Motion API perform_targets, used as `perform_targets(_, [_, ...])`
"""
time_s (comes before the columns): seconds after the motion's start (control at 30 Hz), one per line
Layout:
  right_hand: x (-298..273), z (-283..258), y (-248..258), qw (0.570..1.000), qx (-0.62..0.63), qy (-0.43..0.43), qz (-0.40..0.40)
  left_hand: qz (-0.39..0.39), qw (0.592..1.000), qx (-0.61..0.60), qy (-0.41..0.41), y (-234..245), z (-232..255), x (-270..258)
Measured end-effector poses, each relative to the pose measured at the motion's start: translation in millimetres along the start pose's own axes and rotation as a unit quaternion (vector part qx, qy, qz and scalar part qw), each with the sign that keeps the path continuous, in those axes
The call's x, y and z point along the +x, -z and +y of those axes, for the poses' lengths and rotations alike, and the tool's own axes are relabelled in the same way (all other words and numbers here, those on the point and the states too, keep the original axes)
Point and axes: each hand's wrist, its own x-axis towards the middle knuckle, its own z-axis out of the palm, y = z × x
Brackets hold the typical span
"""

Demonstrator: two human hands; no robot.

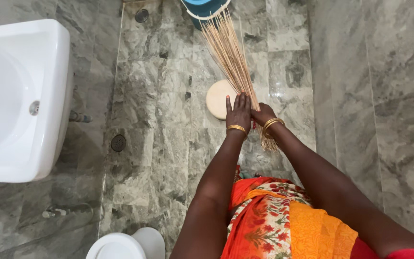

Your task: The person sweeps the bathroom floor with a broom, fills a bucket with water, and uses a mug to pour water onto the floor tiles before scrubbing with the broom and hands.

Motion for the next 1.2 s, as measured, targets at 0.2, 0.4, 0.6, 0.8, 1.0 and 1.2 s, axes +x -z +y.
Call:
perform_targets(0.2, [53.1,-35.7,-16.4,0.998,-0.057,0.016,-0.012,-0.005,1.0,-0.017,-0.009,2.6,-50.4,42.0])
perform_targets(0.4, [103.0,-84.6,-46.1,0.996,0.04,-0.076,-0.022,0.0,0.998,-0.023,-0.055,-5.9,-120.6,96.8])
perform_targets(0.6, [133.2,-121.0,-90.0,0.989,0.074,-0.13,-0.013,-0.005,0.994,-0.03,-0.105,-29.0,-193.5,134.8])
perform_targets(0.8, [149.0,-162.4,-105.6,0.984,0.094,-0.15,0.001,0.007,0.993,-0.054,-0.106,-34.0,-229.5,153.9])
perform_targets(1.0, [163.8,-192.1,-112.8,0.987,0.092,-0.129,0.004,0.021,0.993,-0.056,-0.102,-16.4,-256.6,167.2])
perform_targets(1.2, [182.3,-204.1,-119.5,0.99,0.078,-0.114,-0.014,0.023,0.994,-0.04,-0.102,0.7,-276.4,175.1])
